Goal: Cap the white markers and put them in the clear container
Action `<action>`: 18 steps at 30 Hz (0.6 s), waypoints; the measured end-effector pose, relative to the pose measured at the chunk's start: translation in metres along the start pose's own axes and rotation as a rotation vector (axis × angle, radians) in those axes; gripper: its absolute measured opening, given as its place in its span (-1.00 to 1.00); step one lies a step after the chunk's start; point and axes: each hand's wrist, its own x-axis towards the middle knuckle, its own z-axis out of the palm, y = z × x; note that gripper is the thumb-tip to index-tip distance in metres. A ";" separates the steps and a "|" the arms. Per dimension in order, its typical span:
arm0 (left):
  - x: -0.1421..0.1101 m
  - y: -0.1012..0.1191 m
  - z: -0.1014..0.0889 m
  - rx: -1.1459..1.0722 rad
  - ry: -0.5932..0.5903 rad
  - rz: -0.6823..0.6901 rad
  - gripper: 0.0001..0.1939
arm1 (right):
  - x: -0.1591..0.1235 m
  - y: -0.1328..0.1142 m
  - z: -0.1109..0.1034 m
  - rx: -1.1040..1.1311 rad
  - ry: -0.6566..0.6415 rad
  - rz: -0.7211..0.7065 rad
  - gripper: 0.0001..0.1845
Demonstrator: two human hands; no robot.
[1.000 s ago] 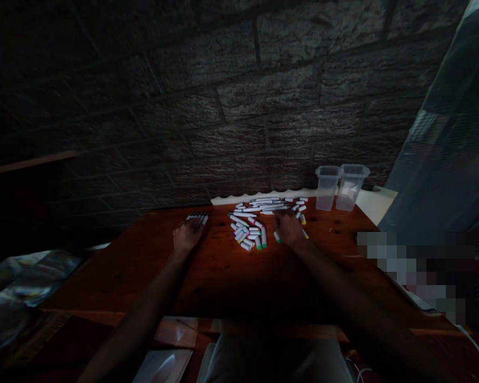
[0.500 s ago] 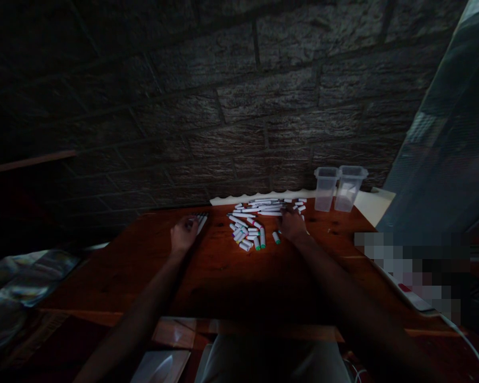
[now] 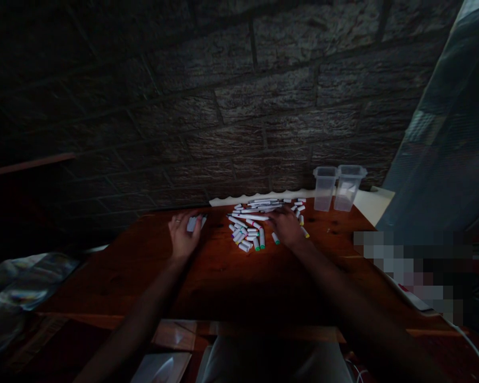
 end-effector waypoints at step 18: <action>-0.008 0.011 0.013 0.177 -0.380 -0.020 -0.70 | -0.003 -0.027 0.004 0.115 0.212 -0.081 -0.59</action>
